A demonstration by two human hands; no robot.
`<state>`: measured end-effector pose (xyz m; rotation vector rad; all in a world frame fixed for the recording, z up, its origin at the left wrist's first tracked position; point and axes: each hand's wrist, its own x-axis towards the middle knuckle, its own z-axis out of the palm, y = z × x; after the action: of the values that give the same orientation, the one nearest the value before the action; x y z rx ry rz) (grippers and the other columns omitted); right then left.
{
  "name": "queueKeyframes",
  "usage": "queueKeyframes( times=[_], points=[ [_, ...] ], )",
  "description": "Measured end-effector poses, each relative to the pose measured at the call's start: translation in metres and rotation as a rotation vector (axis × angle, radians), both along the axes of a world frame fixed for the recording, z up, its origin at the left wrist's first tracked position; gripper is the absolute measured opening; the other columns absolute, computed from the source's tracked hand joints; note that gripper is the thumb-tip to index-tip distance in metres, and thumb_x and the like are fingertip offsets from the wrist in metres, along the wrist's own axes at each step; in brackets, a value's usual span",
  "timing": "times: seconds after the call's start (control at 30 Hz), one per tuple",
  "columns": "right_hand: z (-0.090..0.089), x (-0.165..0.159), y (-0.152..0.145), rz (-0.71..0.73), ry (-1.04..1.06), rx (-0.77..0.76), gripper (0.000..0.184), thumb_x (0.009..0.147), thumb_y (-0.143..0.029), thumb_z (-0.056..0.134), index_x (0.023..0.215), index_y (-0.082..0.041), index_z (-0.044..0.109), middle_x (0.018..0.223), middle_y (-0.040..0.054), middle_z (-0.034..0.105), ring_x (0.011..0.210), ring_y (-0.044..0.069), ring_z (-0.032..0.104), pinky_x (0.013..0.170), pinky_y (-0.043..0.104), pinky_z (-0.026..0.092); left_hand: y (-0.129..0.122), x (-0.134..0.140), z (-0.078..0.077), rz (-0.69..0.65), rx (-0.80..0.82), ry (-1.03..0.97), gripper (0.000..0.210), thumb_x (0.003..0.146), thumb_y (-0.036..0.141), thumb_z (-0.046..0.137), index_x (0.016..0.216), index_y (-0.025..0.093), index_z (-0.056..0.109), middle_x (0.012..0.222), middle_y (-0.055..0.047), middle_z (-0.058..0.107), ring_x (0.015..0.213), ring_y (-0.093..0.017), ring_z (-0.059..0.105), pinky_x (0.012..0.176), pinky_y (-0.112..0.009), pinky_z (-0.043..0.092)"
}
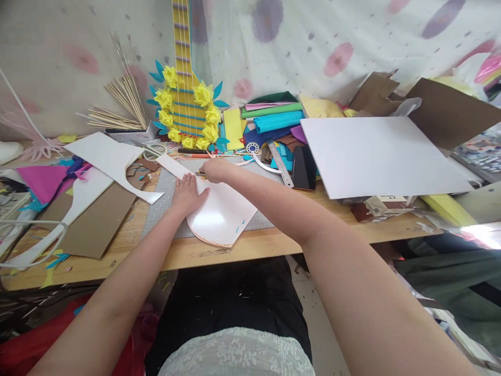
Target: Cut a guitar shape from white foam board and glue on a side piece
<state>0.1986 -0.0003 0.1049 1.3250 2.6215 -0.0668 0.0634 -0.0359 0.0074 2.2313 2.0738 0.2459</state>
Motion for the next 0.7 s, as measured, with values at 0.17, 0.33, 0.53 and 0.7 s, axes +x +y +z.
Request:
queueKeyframes(
  times=[0.17, 0.33, 0.53, 0.7],
  points=[
    [0.01, 0.005, -0.005, 0.027, -0.072, -0.027, 0.051, 0.085, -0.017, 0.046, 0.135, -0.024, 0.051, 0.118, 0.0115, 0.065, 0.101, 0.024, 0.061, 0.073, 0.029, 0.04, 0.0, 0.001, 0.002, 0.001, -0.019, 0.071, 0.079, 0.088, 0.053, 0.031, 0.143, -0.003, 0.029, 0.151, -0.021, 0.024, 0.142, -0.028, 0.018, 0.116, -0.044, 0.008],
    [0.018, 0.013, 0.0, 0.105, -0.149, -0.054, 0.05, 0.085, -0.02, 0.045, 0.134, -0.027, 0.052, 0.112, 0.0093, 0.068, 0.093, 0.022, 0.061, 0.066, 0.028, 0.037, -0.002, 0.002, 0.005, 0.006, -0.04, 0.114, 0.079, 0.088, 0.055, 0.028, 0.143, -0.003, 0.028, 0.152, -0.019, 0.023, 0.143, -0.027, 0.017, 0.117, -0.043, 0.008],
    [0.015, 0.021, 0.017, 0.146, -0.165, -0.064, 0.055, 0.083, -0.023, 0.048, 0.137, -0.034, 0.047, 0.112, 0.0056, 0.068, 0.088, 0.02, 0.061, 0.067, 0.027, 0.035, -0.003, 0.003, 0.009, 0.009, -0.058, 0.124, 0.08, 0.088, 0.055, 0.027, 0.144, -0.003, 0.027, 0.152, -0.019, 0.022, 0.143, -0.026, 0.017, 0.117, -0.042, 0.007],
    [0.016, 0.027, 0.026, 0.193, -0.176, -0.048, 0.055, 0.082, -0.023, 0.05, 0.135, -0.036, 0.049, 0.117, 0.0035, 0.066, 0.093, 0.021, 0.06, 0.067, 0.026, 0.034, -0.002, 0.001, 0.007, 0.002, -0.049, 0.134, 0.08, 0.088, 0.056, 0.027, 0.144, -0.003, 0.027, 0.152, -0.019, 0.023, 0.143, -0.027, 0.017, 0.117, -0.043, 0.008]
  ],
)
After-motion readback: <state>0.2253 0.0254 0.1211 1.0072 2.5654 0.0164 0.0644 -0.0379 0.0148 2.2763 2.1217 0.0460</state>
